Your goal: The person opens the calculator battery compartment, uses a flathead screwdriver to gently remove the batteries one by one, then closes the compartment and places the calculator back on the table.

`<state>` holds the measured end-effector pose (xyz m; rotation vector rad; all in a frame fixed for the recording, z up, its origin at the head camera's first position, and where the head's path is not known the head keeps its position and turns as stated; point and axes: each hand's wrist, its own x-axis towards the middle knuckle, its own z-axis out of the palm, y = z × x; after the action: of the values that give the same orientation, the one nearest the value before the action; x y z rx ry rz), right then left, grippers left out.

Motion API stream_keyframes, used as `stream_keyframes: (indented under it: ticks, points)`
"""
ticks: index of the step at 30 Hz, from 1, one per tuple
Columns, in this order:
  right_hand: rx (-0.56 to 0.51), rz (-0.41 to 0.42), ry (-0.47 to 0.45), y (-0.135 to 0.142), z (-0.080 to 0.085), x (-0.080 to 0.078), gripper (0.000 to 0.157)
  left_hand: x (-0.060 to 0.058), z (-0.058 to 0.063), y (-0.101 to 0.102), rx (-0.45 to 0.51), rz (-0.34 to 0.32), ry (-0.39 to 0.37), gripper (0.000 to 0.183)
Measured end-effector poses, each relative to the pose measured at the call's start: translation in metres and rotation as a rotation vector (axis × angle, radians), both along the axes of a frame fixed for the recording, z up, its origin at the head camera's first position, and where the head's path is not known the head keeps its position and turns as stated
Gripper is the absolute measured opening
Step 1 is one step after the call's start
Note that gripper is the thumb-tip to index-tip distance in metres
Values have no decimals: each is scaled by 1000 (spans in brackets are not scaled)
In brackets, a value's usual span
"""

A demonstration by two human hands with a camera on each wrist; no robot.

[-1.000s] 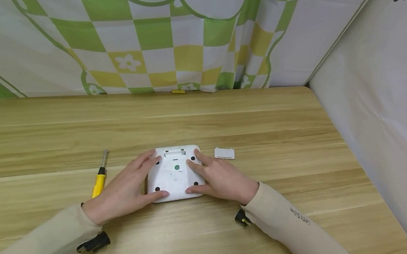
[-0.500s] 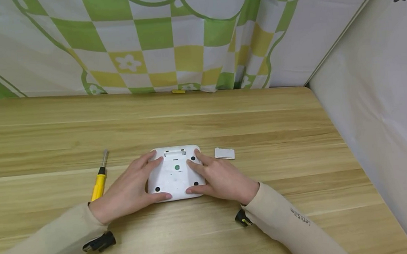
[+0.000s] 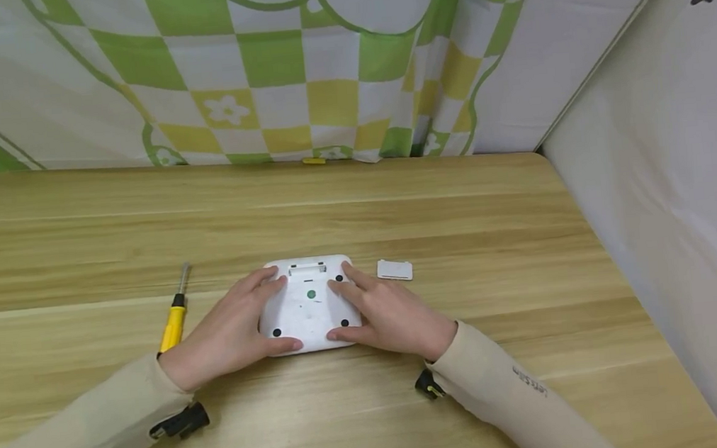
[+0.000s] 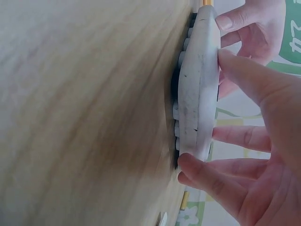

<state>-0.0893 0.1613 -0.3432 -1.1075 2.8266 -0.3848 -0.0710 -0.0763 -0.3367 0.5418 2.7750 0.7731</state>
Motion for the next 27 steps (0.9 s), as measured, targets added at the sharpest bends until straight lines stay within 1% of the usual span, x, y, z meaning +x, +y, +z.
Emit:
stream_keyframes:
  ticks: [10,16,22,27]
  points:
    - [-13,-27,-21,4,-1,-4,64,0,1,0,8,1,0,88]
    - [-17,-49,27,14,2,-8,57,-1,0,1,15,9,-1,89]
    - [8,-76,43,23,3,-12,45,0,0,1,20,15,-1,90]
    - [29,-70,95,28,2,-16,36,1,0,1,24,17,-9,90]
